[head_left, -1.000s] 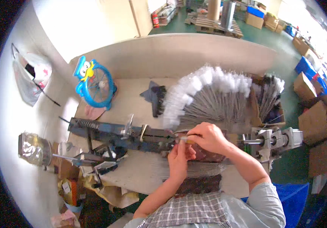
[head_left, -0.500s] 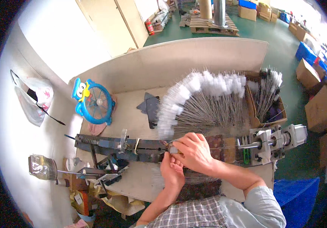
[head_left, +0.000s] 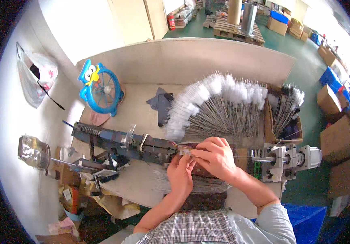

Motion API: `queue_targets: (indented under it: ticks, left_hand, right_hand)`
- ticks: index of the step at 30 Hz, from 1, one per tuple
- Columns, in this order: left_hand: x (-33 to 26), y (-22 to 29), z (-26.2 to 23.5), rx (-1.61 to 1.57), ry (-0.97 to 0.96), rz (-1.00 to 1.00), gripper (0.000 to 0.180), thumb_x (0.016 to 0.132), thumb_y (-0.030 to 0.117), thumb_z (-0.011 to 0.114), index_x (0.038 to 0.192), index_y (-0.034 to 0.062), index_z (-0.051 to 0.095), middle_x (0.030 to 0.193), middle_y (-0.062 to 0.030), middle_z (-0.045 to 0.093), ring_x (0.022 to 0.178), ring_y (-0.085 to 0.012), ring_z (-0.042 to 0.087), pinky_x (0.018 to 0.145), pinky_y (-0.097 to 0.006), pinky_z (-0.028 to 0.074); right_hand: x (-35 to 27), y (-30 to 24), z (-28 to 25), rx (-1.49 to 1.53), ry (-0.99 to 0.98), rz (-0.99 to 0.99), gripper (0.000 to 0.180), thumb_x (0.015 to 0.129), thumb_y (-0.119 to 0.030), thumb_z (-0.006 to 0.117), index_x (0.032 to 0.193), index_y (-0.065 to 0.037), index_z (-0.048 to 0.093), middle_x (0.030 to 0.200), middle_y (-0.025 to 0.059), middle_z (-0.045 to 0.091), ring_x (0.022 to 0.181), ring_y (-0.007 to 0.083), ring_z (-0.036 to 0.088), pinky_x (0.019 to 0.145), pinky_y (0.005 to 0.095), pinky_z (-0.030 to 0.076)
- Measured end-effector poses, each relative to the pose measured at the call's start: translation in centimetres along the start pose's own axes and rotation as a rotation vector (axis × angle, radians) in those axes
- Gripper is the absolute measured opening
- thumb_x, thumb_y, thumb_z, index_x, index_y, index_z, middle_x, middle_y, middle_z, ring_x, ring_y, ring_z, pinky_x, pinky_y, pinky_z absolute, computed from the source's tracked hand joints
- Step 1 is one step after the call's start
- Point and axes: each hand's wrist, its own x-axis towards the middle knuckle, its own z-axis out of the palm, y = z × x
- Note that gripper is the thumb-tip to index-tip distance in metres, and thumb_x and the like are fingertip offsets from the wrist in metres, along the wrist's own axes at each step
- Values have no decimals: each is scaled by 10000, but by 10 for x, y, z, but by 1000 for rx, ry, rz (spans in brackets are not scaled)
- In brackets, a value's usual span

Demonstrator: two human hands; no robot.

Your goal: Assembling small brush heads onto metal rods using a specialized industrial machine.

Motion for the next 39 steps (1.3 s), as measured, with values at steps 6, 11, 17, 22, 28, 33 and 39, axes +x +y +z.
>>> queue_targets:
  ticks: [6, 11, 17, 22, 28, 33, 39]
  left_hand:
    - [3, -2, -10, -46, -24, -18, 70, 849, 78, 581, 911, 58, 554, 937, -36, 603, 864, -125, 576, 790, -281, 436]
    - [-1, -5, -8, -133, 16, -61, 62, 855, 90, 561, 903, 54, 546, 931, -38, 601, 882, -135, 575, 807, -284, 426]
    - [1, -3, -8, -184, 4, -70, 69, 871, 101, 529, 905, 43, 540, 892, -49, 604, 837, -149, 586, 778, -288, 444]
    - [1, -5, -6, -111, 21, -27, 20, 859, 52, 538, 867, 48, 557, 863, -44, 606, 784, -125, 583, 726, -272, 458]
    - [-1, -3, -1, -84, 21, -11, 27, 849, 32, 550, 863, 54, 557, 860, -38, 605, 779, -112, 585, 711, -255, 461]
    - [-1, -4, -2, -110, 15, -19, 51, 850, 34, 547, 894, 52, 566, 869, -33, 608, 774, -113, 587, 715, -255, 464]
    - [0, -5, -5, -136, 11, -54, 33, 860, 109, 553, 855, 80, 539, 827, -6, 563, 781, -116, 556, 727, -268, 465]
  right_hand:
    - [6, -15, 6, 32, -45, 50, 245, 647, -192, 725, 885, -139, 697, 900, 10, 633, 890, 213, 576, 748, 353, 444]
    - [4, -13, 5, 11, -54, 32, 268, 656, -204, 726, 909, -124, 688, 916, 23, 636, 879, 221, 581, 736, 356, 450]
    - [3, -21, 15, -53, 49, 109, 359, 632, -222, 743, 954, -85, 664, 922, 23, 643, 842, 211, 587, 733, 339, 437]
    - [-2, -19, 15, -118, 97, 64, 314, 630, -201, 732, 924, -108, 674, 902, 6, 638, 828, 197, 587, 733, 342, 436]
    - [-3, -18, 11, -108, 97, 16, 228, 635, -179, 726, 855, -133, 687, 875, -5, 629, 820, 193, 586, 738, 348, 435]
    - [-3, -15, 9, -84, 84, 14, 228, 638, -182, 727, 857, -136, 686, 876, -3, 628, 825, 195, 585, 742, 351, 434]
    - [-1, -19, 9, -69, 44, 32, 250, 644, -186, 725, 885, -133, 682, 896, 5, 631, 837, 202, 587, 746, 353, 436]
